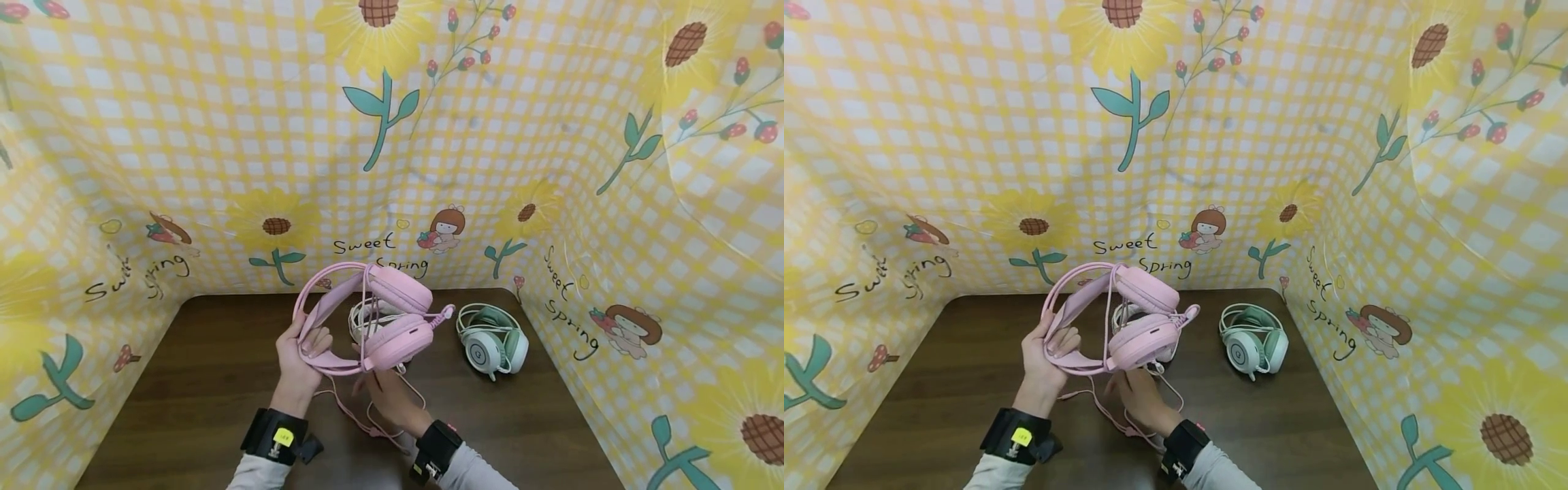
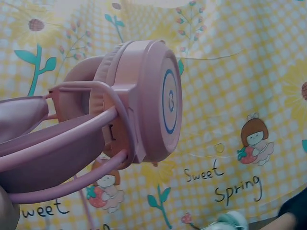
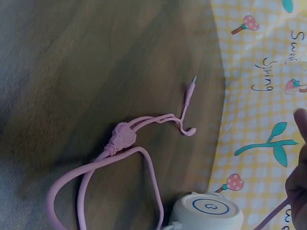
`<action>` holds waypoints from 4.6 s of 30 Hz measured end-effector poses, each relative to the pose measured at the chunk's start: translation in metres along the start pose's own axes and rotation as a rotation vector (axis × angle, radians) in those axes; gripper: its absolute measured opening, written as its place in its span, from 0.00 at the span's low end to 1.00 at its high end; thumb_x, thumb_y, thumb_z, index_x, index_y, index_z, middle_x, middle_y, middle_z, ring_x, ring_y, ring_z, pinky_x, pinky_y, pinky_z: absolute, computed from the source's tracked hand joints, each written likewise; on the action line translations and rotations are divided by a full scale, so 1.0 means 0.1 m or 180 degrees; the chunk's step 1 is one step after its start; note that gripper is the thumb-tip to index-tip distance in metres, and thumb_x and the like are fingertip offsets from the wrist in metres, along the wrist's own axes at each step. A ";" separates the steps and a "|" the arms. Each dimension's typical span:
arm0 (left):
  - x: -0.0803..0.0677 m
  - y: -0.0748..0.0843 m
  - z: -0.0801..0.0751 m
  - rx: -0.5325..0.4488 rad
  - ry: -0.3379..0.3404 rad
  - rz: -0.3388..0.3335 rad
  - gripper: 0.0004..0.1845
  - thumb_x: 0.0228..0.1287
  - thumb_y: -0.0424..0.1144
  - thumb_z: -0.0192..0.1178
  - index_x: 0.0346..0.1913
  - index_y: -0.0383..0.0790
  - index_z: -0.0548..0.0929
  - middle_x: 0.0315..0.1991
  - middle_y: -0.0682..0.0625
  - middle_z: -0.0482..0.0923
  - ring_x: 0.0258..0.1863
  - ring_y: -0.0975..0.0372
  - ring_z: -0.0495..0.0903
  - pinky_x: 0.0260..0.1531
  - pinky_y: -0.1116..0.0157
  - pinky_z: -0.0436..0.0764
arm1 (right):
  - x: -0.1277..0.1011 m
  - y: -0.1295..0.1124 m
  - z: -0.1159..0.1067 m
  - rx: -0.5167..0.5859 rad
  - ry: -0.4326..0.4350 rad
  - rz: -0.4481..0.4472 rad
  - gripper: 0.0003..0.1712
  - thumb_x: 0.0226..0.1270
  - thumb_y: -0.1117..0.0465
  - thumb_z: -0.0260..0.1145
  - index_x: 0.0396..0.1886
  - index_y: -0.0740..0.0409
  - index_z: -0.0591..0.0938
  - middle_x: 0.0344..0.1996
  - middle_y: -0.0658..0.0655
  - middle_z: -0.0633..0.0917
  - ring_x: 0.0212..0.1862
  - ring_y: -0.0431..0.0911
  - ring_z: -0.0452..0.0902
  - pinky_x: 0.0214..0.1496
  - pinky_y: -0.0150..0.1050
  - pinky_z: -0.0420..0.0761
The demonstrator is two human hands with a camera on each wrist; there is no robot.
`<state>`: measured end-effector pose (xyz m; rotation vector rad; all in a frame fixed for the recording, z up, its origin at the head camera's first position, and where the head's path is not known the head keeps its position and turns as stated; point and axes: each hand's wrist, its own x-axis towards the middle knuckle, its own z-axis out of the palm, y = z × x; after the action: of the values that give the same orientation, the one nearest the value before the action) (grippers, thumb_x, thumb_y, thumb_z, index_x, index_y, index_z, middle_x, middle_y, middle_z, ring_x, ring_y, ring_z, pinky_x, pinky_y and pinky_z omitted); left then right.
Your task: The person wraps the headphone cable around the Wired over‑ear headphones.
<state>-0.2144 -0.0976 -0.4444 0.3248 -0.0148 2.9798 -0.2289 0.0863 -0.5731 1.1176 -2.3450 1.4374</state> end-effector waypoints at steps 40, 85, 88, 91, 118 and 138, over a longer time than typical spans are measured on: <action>-0.18 0.57 -0.15 0.1523 0.1305 0.1781 0.15 0.78 0.35 0.45 0.29 0.38 0.69 0.12 0.52 0.60 0.07 0.67 0.57 0.11 0.72 0.47 | -0.32 -0.51 -0.76 -0.1374 -0.0732 -0.0377 0.30 0.69 0.66 0.64 0.69 0.41 0.75 0.35 0.41 0.84 0.28 0.27 0.68 0.27 0.22 0.65; -0.43 0.18 -0.49 0.3117 0.0828 0.0907 0.17 0.80 0.39 0.45 0.29 0.41 0.72 0.14 0.56 0.63 0.08 0.71 0.58 0.13 0.64 0.44 | 0.34 -0.88 -1.31 -0.2695 0.0958 -0.1807 0.22 0.60 0.40 0.71 0.22 0.52 0.83 0.19 0.47 0.80 0.22 0.42 0.62 0.22 0.31 0.63; -0.43 0.17 -0.50 0.3236 0.0716 0.0818 0.16 0.80 0.39 0.44 0.30 0.41 0.73 0.13 0.57 0.63 0.07 0.71 0.58 0.13 0.62 0.43 | 0.41 -0.86 -1.30 -0.2588 0.0757 -0.1747 0.16 0.54 0.45 0.77 0.25 0.52 0.85 0.23 0.46 0.83 0.24 0.43 0.63 0.25 0.32 0.64; -0.44 0.17 -0.52 0.3341 0.0586 0.0727 0.15 0.80 0.38 0.44 0.31 0.39 0.73 0.13 0.57 0.63 0.07 0.71 0.59 0.13 0.60 0.42 | 0.46 -0.85 -1.31 -0.2426 0.0501 -0.1702 0.08 0.54 0.58 0.78 0.32 0.53 0.87 0.31 0.48 0.86 0.28 0.44 0.66 0.31 0.34 0.67; -0.52 0.16 -0.58 0.3190 0.0478 0.0996 0.17 0.80 0.36 0.43 0.29 0.39 0.72 0.13 0.56 0.65 0.06 0.70 0.59 0.12 0.58 0.37 | 0.11 -0.77 -1.28 -0.2708 0.1266 -0.0920 0.15 0.57 0.47 0.75 0.22 0.50 0.82 0.14 0.44 0.75 0.16 0.38 0.65 0.15 0.30 0.58; -0.55 0.09 -0.65 0.2967 -0.0118 0.0588 0.17 0.81 0.34 0.39 0.32 0.39 0.74 0.15 0.57 0.67 0.09 0.65 0.51 0.09 0.60 0.38 | 0.35 -0.78 -1.24 -0.2786 0.1246 -0.1363 0.20 0.54 0.41 0.75 0.19 0.49 0.83 0.14 0.44 0.77 0.18 0.39 0.62 0.17 0.33 0.63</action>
<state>-0.1768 -0.1125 -0.5200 0.4803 1.4161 2.9276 -0.2296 0.1512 -0.4371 0.8777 -1.9292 0.3445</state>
